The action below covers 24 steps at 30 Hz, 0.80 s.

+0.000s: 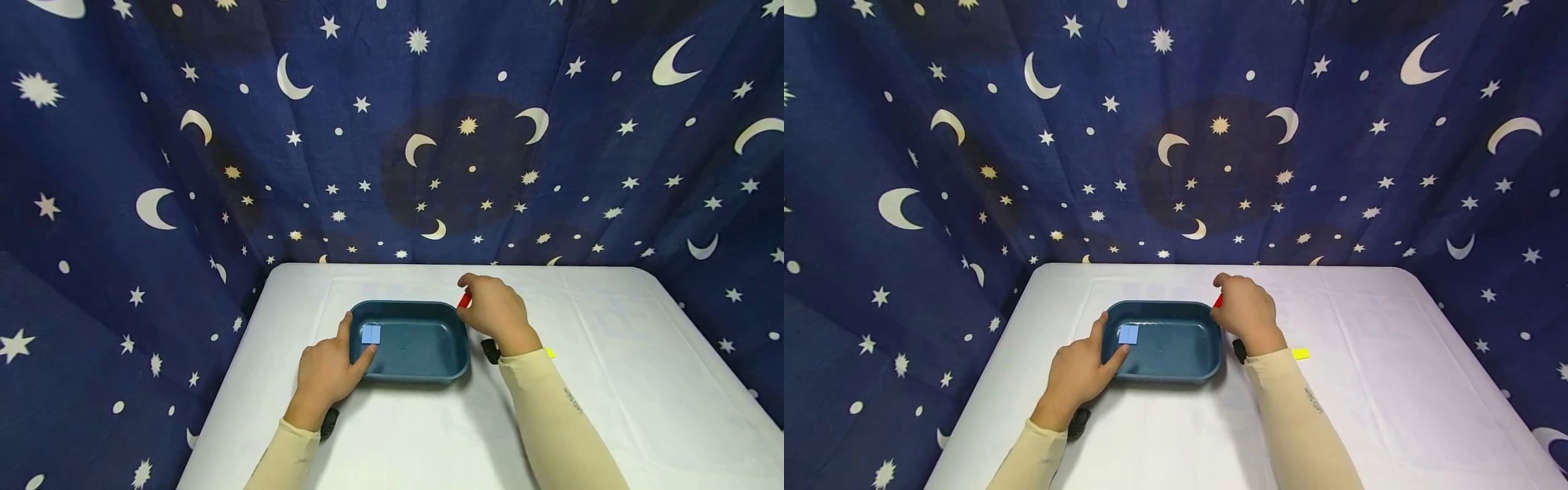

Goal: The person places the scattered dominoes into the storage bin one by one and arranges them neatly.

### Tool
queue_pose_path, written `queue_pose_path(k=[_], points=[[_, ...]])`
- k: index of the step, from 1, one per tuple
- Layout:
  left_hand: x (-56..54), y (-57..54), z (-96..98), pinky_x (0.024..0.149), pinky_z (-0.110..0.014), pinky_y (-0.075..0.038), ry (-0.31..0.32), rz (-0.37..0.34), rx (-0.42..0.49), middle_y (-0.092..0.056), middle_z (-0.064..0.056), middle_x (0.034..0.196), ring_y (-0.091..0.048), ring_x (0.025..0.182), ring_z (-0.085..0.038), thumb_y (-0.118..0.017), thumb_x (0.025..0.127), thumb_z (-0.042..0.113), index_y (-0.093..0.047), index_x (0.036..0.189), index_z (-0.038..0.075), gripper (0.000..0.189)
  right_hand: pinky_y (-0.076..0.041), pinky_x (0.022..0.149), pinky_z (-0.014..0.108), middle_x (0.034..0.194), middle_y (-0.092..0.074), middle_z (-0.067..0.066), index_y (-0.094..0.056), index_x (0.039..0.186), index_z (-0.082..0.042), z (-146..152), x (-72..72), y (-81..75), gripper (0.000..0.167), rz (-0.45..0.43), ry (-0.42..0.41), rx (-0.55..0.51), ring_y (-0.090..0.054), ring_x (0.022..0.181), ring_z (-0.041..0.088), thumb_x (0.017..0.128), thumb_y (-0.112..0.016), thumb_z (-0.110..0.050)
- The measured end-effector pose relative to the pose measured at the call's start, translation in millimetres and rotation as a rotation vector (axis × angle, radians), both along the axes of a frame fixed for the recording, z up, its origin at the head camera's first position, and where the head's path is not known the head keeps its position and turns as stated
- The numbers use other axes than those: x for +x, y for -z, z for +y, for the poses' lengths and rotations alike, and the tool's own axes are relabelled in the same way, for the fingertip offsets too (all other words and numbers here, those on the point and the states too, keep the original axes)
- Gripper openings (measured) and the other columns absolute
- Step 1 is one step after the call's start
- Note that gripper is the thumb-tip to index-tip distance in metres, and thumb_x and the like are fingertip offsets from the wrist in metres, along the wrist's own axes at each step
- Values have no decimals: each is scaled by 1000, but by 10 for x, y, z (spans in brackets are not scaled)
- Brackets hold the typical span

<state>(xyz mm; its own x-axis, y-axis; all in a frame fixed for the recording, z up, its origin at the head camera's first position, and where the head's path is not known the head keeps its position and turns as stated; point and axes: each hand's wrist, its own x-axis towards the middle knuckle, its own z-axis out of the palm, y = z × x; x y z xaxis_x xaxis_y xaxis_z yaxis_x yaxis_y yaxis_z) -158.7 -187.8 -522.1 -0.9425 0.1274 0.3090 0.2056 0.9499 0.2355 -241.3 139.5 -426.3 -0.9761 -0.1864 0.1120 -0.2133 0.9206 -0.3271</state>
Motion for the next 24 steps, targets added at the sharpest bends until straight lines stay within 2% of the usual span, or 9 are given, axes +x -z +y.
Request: queue_pose_path(k=[8,16,24], points=[[-7,26,-1,54,-45,-46,-12,-11,-5,-61,-1,62,-62,56,-22,-39,98,81,-40,161,7,98,-51,62,43,96,-74,-2,-72,127,-15,-348,-58,-36,48,14,-93,-18,-63,76,22,82,-84,-26],[-6,17,-2,55,-45,-47,-18,5,-7,-65,-3,66,-64,57,-23,-43,98,79,-43,160,6,96,-53,63,42,100,-74,-5,-74,124,-18,-697,-169,141,46,53,-181,-48,-64,78,18,81,-87,-31],[-25,23,-19,54,-43,-46,-17,13,-23,-60,0,62,-61,55,-21,-42,99,79,-44,159,6,94,-56,72,45,105,-75,-4,-75,125,-21,-973,-174,243,48,53,-272,-37,-66,84,18,79,-88,-28]])
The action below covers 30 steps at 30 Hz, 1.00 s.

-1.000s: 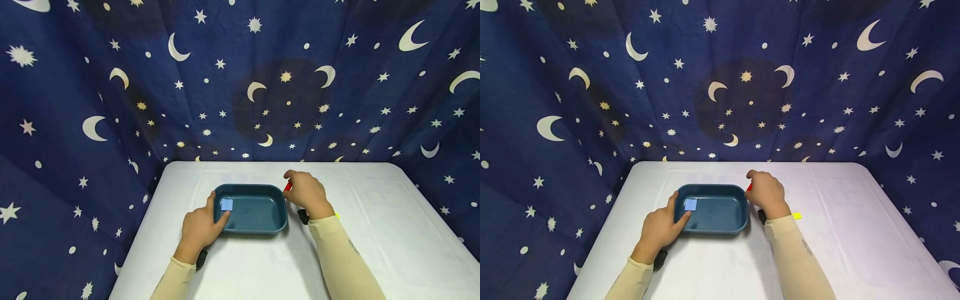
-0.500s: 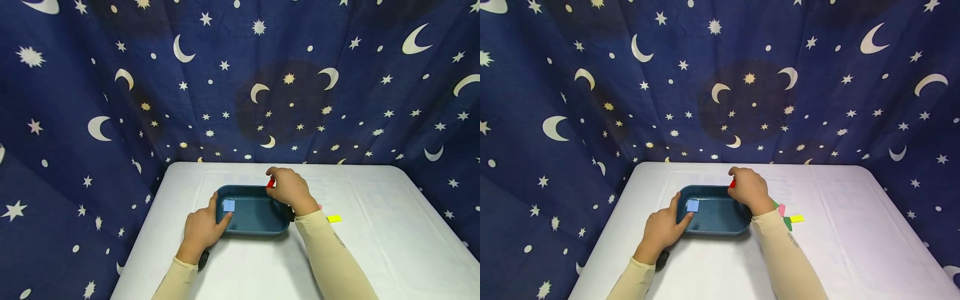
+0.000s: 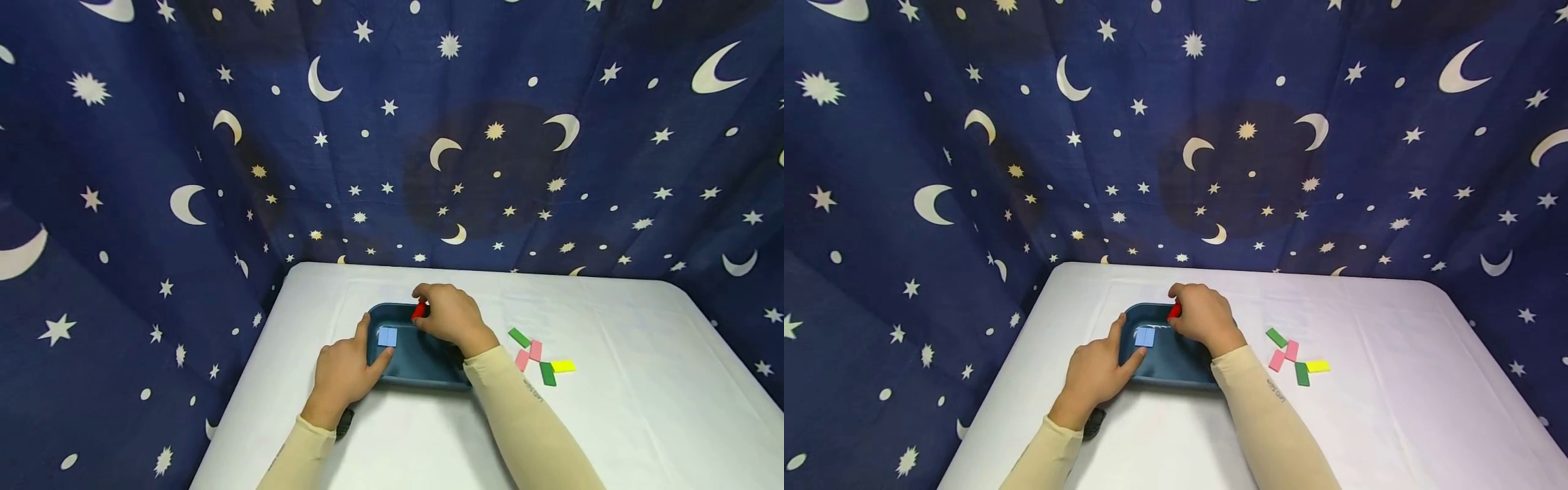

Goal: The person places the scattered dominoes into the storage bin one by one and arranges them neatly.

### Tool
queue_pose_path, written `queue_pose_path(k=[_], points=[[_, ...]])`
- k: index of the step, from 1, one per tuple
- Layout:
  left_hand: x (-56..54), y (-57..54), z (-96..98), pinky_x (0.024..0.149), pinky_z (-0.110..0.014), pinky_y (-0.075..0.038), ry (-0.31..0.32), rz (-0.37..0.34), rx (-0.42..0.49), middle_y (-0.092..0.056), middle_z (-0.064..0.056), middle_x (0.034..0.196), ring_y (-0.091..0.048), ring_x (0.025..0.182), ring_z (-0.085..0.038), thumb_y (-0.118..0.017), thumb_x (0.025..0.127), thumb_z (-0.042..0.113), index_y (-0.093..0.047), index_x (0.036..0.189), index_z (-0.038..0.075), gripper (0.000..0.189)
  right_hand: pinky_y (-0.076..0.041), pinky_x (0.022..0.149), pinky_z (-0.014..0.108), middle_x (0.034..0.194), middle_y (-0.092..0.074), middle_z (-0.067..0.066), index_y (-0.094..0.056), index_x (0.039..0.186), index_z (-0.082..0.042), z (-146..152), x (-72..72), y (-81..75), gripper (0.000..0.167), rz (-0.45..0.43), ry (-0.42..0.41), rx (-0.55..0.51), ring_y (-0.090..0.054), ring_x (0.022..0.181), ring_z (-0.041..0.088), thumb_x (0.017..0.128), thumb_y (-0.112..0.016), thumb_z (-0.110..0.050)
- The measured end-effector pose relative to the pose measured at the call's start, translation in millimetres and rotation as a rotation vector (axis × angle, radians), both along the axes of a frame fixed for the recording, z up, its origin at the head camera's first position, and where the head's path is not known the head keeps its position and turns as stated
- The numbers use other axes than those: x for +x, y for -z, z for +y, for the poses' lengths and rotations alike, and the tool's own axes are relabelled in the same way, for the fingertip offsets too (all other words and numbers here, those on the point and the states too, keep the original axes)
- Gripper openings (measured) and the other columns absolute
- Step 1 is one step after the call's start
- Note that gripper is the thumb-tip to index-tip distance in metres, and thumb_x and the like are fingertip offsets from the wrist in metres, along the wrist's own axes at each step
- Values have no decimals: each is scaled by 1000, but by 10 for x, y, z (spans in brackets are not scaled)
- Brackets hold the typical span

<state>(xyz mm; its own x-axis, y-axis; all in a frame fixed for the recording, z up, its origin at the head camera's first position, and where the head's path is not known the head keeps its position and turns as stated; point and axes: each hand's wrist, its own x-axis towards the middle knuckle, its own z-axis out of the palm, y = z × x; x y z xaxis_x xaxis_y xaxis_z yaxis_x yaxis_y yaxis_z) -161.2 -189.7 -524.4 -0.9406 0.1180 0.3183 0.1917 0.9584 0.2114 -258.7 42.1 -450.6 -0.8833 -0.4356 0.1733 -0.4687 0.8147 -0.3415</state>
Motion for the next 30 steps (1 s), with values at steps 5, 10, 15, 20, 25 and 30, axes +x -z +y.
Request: queue_pose_path(k=[5,10,15,20,25,30], points=[[-9,-3,20,52,-43,-45,5,4,-5,-61,-1,62,-60,53,-20,-41,99,78,-43,160,7,94,-56,76,44,102,-74,-6,-75,125,-22,-88,33,29,52,-3,-61,26,-64,84,15,78,-93,-30],[-4,-1,18,53,-43,-45,3,8,-12,-67,-4,68,-63,56,-22,-40,99,79,-43,160,7,95,-54,72,41,95,-73,-8,-75,126,-21,-176,68,86,52,-35,-129,91,-61,79,13,78,-94,-31],[6,0,14,53,-44,-44,1,15,2,-67,-5,68,-63,56,-23,-42,98,79,-44,159,7,95,-53,71,39,95,-72,-7,-75,127,-17,-243,51,142,53,-91,-188,178,-60,77,13,78,-95,-28],[14,1,5,54,-44,-45,3,10,7,-68,-5,69,-64,57,-23,-43,98,79,-43,160,7,94,-53,70,37,93,-70,-9,-77,124,-19,-259,-8,157,51,-102,-172,217,-60,76,12,76,-95,-26],[21,-1,0,52,-43,-44,1,7,16,-64,-2,65,-61,55,-21,-44,98,78,-43,160,7,94,-52,67,38,85,-65,-10,-77,121,-18,-258,-49,184,51,-124,-175,209,-59,74,14,75,-97,-25],[17,-9,6,52,-43,-44,8,9,25,-64,-2,65,-61,55,-22,-45,98,78,-44,159,7,94,-51,66,38,83,-65,-10,-78,118,-19,-252,-69,249,50,-145,-167,215,-59,74,14,72,-98,-25]])
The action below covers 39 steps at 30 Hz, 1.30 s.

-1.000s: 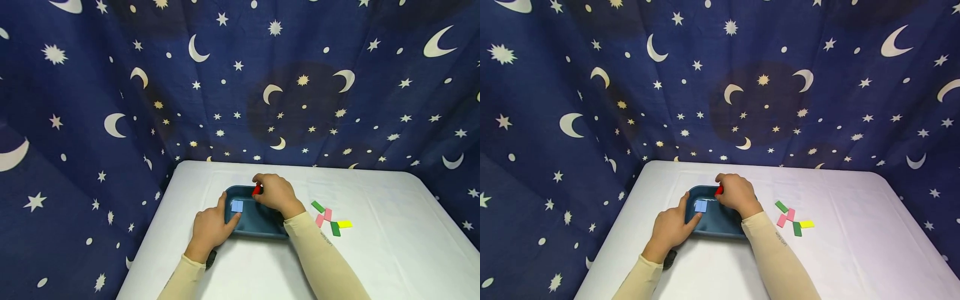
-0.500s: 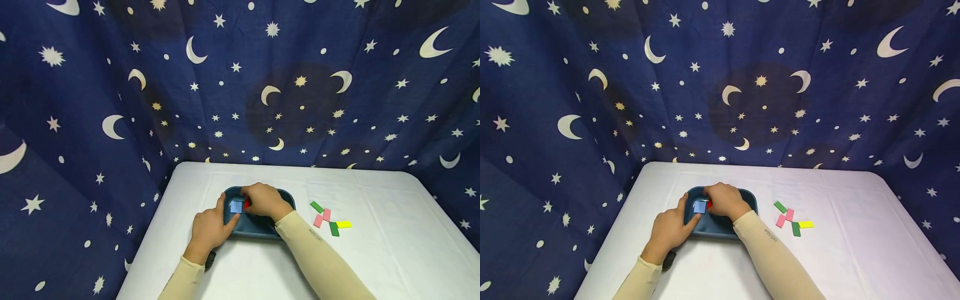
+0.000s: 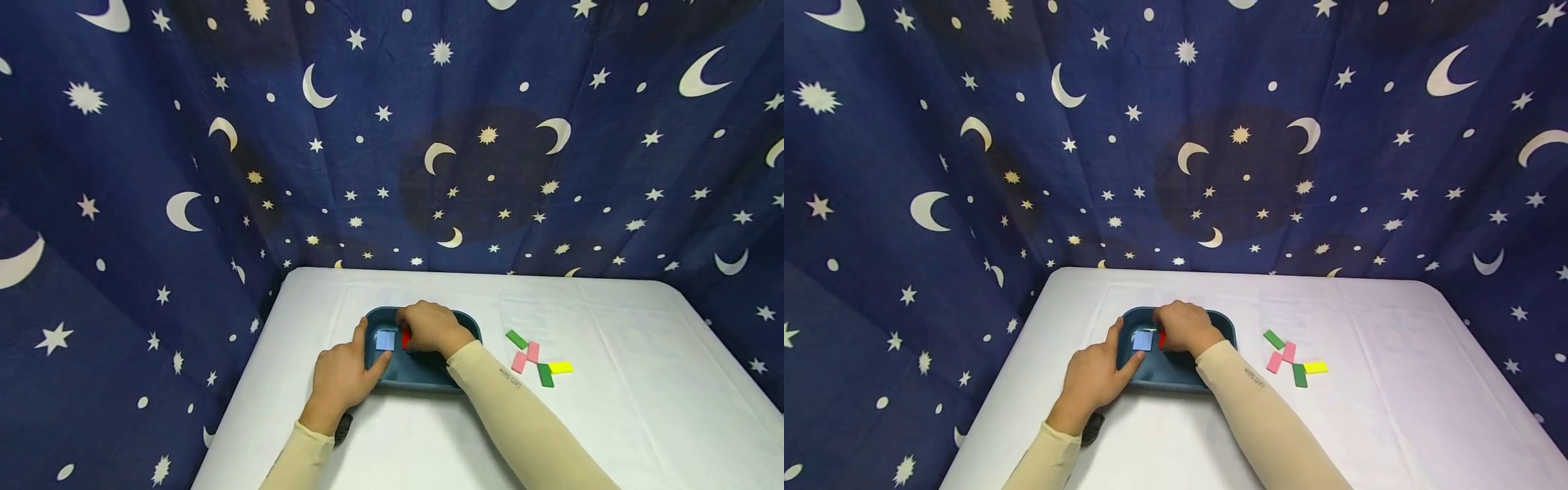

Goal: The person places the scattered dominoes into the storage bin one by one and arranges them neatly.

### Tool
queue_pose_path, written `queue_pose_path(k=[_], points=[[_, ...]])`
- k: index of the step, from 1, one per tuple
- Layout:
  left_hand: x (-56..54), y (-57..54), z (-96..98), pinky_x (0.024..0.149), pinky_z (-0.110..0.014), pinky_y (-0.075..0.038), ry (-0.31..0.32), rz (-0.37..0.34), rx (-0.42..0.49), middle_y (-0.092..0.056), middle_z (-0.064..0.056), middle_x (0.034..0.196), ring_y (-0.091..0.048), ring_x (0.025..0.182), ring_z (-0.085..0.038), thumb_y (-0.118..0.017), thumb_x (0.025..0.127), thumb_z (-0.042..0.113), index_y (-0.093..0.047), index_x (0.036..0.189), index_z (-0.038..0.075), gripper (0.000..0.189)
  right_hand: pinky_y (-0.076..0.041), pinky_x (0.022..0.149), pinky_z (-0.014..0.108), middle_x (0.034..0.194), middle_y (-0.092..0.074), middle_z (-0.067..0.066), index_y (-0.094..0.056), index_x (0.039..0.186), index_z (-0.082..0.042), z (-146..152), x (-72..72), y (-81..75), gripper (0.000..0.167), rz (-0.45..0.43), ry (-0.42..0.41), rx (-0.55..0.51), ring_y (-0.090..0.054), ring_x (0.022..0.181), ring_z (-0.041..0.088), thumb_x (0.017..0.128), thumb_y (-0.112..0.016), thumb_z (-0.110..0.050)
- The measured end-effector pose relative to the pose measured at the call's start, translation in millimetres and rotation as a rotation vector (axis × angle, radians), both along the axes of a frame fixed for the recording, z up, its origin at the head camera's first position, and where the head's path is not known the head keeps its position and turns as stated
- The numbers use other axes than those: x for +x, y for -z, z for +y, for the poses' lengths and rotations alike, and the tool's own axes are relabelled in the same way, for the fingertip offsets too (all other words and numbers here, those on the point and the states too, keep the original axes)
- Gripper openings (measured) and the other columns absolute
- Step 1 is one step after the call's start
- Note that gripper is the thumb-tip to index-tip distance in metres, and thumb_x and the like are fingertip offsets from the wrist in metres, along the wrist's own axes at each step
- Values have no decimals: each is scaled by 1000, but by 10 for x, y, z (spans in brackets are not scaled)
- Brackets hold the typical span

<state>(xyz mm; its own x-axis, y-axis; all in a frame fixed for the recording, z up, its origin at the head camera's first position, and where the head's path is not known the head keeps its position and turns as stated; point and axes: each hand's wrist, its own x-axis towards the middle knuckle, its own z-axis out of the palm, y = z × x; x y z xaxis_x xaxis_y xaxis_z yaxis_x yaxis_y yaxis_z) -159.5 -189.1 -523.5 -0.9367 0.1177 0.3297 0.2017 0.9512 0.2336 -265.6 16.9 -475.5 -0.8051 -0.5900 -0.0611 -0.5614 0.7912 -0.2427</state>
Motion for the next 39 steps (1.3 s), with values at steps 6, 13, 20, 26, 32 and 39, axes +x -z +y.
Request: queue_pose_path(k=[6,13,20,26,32,39], points=[[0,7,-5,52,-42,-43,-5,7,-10,-63,-2,64,-60,54,-21,-44,98,78,-44,159,7,94,-52,68,37,83,-65,-11,-78,115,-20,-32,-17,44,48,10,-6,4,-59,73,13,71,-99,-24],[5,-1,-17,50,-42,-42,-6,14,-10,-63,-3,63,-60,53,-22,-45,98,77,-45,158,6,93,-53,69,36,83,-66,-11,-78,112,-20,-105,-15,75,46,45,-46,6,-60,72,12,71,-99,-24],[3,15,-18,53,-45,-45,-12,8,-19,-65,-5,66,-62,56,-24,-45,98,78,-44,158,7,93,-54,71,35,86,-68,-12,-77,117,-20,-131,-19,115,52,43,-48,11,-61,75,10,72,-99,-31],[-13,27,-18,52,-43,-44,-9,6,-18,-62,-3,64,-61,54,-22,-45,98,77,-44,158,6,93,-56,74,36,92,-71,-12,-77,121,-19,-129,-19,121,54,38,-41,10,-62,79,9,73,-99,-32],[-5,16,-10,53,-44,-45,-8,2,-20,-65,-4,66,-62,55,-23,-44,98,79,-45,158,6,94,-56,77,37,96,-73,-11,-77,122,-18,-116,-1,106,56,20,-35,-3,-65,83,9,72,-100,-30],[-10,-3,1,53,-44,-45,-3,10,-6,-63,-4,64,-61,55,-23,-43,98,79,-45,158,6,94,-57,79,37,99,-74,-10,-77,122,-20,-111,16,74,56,30,-37,-5,-66,86,9,72,-100,-31]])
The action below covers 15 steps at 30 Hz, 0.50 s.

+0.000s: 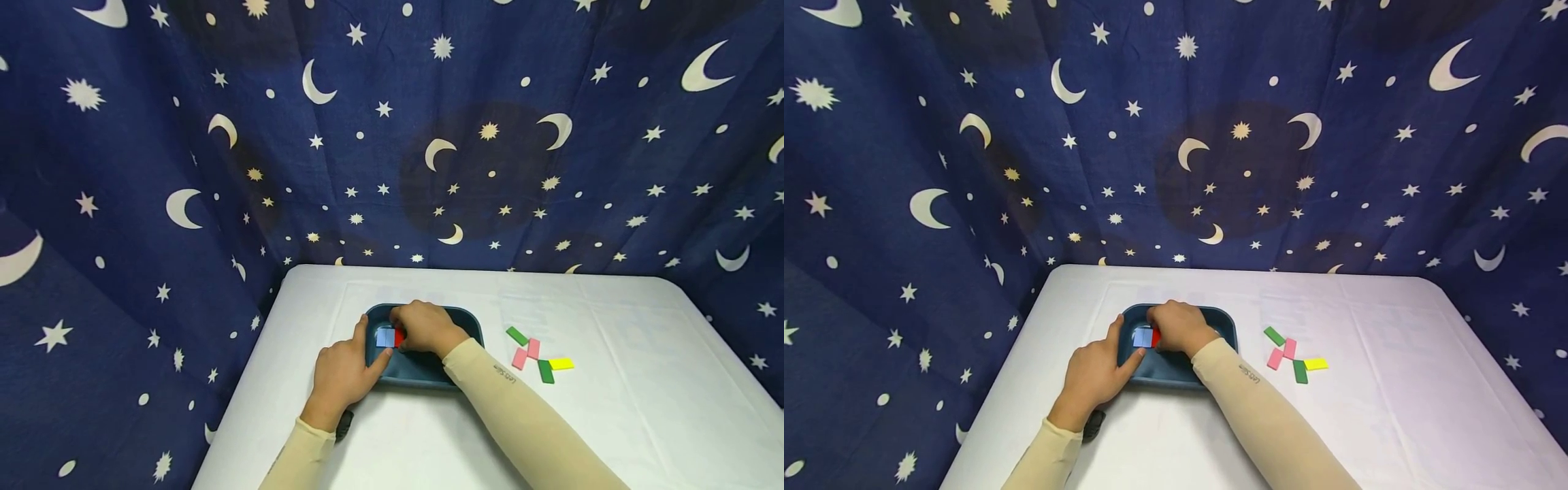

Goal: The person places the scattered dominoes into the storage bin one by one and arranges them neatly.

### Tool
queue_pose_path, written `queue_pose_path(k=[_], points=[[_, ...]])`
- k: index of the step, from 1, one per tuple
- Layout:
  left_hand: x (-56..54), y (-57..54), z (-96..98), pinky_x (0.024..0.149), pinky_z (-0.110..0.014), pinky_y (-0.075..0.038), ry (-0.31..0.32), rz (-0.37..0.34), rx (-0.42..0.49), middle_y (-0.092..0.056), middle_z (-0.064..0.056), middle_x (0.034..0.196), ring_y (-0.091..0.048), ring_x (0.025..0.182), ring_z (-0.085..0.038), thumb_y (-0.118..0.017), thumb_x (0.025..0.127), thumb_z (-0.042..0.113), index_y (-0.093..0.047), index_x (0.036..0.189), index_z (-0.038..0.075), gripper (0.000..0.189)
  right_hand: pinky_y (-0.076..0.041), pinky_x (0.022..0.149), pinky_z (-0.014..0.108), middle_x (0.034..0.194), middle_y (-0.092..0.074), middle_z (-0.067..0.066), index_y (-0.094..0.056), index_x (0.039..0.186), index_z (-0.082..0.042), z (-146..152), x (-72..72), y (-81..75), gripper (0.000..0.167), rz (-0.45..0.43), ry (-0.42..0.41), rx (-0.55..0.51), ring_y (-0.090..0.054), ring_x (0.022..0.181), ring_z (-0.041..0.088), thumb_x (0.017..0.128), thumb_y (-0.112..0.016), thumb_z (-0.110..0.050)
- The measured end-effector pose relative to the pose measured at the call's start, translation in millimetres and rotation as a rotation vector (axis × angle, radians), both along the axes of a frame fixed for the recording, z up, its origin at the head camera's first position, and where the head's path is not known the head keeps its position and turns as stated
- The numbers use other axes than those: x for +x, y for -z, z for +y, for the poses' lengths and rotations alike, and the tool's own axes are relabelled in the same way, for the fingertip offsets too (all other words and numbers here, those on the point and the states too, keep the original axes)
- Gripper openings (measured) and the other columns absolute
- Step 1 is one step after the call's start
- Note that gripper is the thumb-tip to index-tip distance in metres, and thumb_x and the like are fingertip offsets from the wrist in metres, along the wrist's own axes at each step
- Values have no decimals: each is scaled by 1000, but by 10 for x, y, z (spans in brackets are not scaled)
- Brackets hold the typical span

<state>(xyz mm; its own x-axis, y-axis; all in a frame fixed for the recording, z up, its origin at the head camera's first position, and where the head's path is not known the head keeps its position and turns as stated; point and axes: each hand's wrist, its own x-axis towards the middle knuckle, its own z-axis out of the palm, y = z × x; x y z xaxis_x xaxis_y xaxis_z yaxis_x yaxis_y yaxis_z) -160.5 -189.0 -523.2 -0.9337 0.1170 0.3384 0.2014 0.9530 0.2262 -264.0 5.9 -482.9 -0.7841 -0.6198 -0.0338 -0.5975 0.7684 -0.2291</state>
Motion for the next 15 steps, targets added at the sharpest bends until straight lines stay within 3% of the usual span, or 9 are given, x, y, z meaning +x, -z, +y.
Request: queue_pose_path(k=[10,15], points=[[3,5,17,54,-45,-46,-5,-5,-14,-68,-6,69,-64,57,-25,-44,98,78,-44,159,7,93,-56,76,40,94,-72,-9,-75,126,-19,28,40,-42,62,3,-8,10,-64,82,12,72,-99,-36],[15,-15,14,56,-47,-47,-8,-13,-9,-71,-9,73,-66,60,-27,-43,98,79,-45,159,7,94,-56,78,43,104,-76,-4,-73,131,-19,92,89,-127,64,14,-1,6,-66,86,15,75,-98,-36]])
